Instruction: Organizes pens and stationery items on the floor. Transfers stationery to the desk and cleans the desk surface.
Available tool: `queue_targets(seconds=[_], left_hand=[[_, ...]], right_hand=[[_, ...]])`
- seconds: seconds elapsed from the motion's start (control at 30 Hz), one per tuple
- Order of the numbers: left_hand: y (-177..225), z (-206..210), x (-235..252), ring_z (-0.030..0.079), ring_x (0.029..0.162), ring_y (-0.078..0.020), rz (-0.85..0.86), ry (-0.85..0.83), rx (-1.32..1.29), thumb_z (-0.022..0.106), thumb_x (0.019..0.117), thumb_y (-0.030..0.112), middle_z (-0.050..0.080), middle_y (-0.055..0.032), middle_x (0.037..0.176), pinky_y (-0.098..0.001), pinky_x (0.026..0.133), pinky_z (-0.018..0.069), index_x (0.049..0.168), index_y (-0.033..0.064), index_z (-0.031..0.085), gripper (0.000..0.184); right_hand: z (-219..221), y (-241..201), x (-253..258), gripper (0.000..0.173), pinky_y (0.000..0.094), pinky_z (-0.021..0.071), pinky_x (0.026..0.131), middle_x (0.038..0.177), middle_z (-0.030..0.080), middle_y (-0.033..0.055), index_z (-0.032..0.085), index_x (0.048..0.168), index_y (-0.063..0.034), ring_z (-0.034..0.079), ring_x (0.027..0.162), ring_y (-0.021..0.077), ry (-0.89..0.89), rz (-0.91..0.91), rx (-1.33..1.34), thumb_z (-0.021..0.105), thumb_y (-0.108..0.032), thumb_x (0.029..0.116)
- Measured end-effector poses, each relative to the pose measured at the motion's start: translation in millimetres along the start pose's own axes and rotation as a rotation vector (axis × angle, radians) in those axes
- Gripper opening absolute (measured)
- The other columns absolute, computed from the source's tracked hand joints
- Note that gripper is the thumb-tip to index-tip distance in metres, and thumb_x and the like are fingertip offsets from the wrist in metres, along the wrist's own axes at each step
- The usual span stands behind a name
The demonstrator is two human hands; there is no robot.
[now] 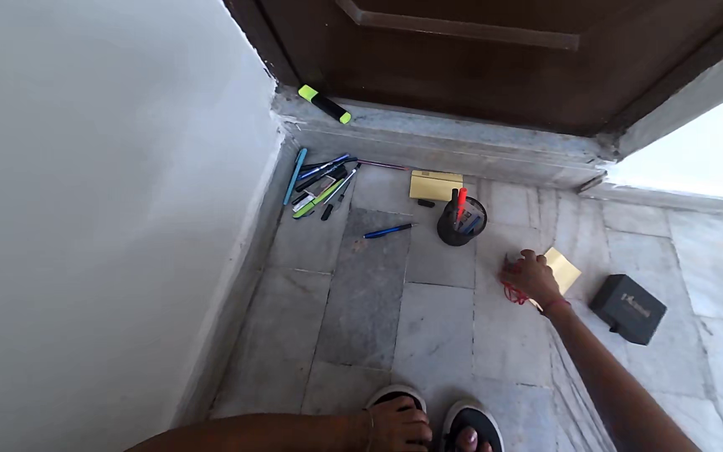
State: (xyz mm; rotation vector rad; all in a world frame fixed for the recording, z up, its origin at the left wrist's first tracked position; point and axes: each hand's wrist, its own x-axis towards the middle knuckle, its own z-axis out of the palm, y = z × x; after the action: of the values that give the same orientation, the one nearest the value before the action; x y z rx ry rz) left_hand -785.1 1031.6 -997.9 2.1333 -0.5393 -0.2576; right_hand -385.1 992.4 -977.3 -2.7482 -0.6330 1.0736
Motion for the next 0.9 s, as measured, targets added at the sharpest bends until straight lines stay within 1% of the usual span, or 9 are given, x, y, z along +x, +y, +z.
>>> queue_targets(seconds=[0.1,0.23,0.3,0.37,0.43,0.5,0.63,0.8,0.9], left_hand=[[2.2,-3.9,0.8,0.057,0.131,-0.0384,-0.011,-0.024,-0.008,0.071,0.0946,0.013,0.066,-0.0197,0.133,-0.0515,0.11,0.0411,0.124,0.0005,0.071,0.032],[4.2,-4.1,4.1,0.059,0.128,-0.0386,-0.053,0.03,-0.014,0.069,0.0966,0.015,0.066,-0.0194,0.132,-0.054,0.109,0.0433,0.126,0.0023,0.07,0.032],[6.6,-19.3,17.7,0.063,0.123,-0.0397,-0.155,0.167,0.002,0.064,0.0994,0.016,0.067,-0.0204,0.13,-0.0572,0.105,0.0477,0.126,0.0034,0.07,0.03],[8.2,-52.5,42.5,0.063,0.124,-0.0405,-0.319,0.355,-0.031,0.059,0.101,0.014,0.066,-0.0223,0.132,-0.0567,0.105,0.0474,0.127,0.0012,0.07,0.031],[1.7,-95.7,73.9,0.063,0.124,-0.0371,-0.46,0.558,-0.151,0.056,0.1025,0.014,0.064,-0.0229,0.135,-0.051,0.106,0.0488,0.131,-0.0019,0.066,0.034],[-6.2,-141.3,102.8,0.067,0.114,-0.0319,-0.541,0.691,-0.269,0.058,0.1028,0.014,0.063,-0.0224,0.133,-0.044,0.098,0.055,0.134,-0.0024,0.062,0.036],[-11.1,-203.9,137.2,0.069,0.098,-0.026,-0.525,0.664,-0.392,0.066,0.0991,0.007,0.069,-0.0204,0.118,-0.0369,0.084,0.0571,0.132,-0.0023,0.064,0.035],[-15.0,-220.7,145.9,0.069,0.097,-0.0246,-0.583,0.471,-0.421,0.061,0.1021,0.006,0.071,-0.0206,0.109,-0.0363,0.091,0.0539,0.119,-0.0057,0.069,0.022],[-12.9,-218.8,139.3,0.068,0.093,-0.0248,-0.658,0.515,-0.452,0.056,0.1046,0.005,0.07,-0.0211,0.11,-0.0371,0.087,0.0544,0.119,-0.007,0.066,0.021]], right_hand=[[8.8,4.3,2.7,0.062,0.0624,0.0476,0.096,0.137,0.051,0.0346,0.05,0.139,0.0068,0.057,0.119,0.0497,-0.013,-0.01,0.062,0.079,-0.018,0.0897],[7.4,16.3,-10.7,0.05,0.0538,0.05,0.093,0.118,0.062,0.0288,0.055,0.132,0.0081,0.063,0.106,0.0392,-0.02,-0.193,0.287,0.077,-0.007,0.0901],[2.4,17.4,-29.3,0.048,0.0468,0.0523,0.084,0.109,0.065,0.0229,0.053,0.132,0.0061,0.064,0.093,0.0297,-0.026,-0.262,0.409,0.076,-0.006,0.0912],[-3.3,17.2,-49.0,0.049,0.0409,0.055,0.082,0.107,0.066,0.0179,0.052,0.133,0.0038,0.066,0.091,0.0233,-0.052,-0.321,0.492,0.076,-0.004,0.0906],[-9.9,14.5,-65.8,0.053,0.0382,0.0559,0.082,0.107,0.067,0.0142,0.05,0.135,0.0023,0.066,0.092,0.0204,-0.09,-0.372,0.521,0.076,-0.003,0.0891],[-16.4,9.3,-79.6,0.059,0.0351,0.0577,0.08,0.108,0.067,0.0108,0.047,0.138,-0.0005,0.067,0.092,0.0178,-0.132,-0.412,0.531,0.076,-0.004,0.0875],[-23.0,-3.6,-95.9,0.062,0.0316,0.0598,0.078,0.107,0.069,0.0071,0.045,0.14,-0.004,0.07,0.091,0.0145,-0.191,-0.482,0.541,0.076,-0.004,0.0858],[-22.4,-17.7,-98.3,0.059,0.0295,0.0595,0.077,0.105,0.07,0.0044,0.047,0.137,-0.0068,0.07,0.089,0.0118,-0.214,-0.528,0.488,0.076,-0.006,0.0855],[-21.1,-19.6,-93.8,0.047,0.0305,0.0583,0.075,0.103,0.069,0.0073,0.055,0.131,-0.0049,0.069,0.085,0.0127,-0.236,-0.509,0.4,0.075,-0.012,0.0883]])
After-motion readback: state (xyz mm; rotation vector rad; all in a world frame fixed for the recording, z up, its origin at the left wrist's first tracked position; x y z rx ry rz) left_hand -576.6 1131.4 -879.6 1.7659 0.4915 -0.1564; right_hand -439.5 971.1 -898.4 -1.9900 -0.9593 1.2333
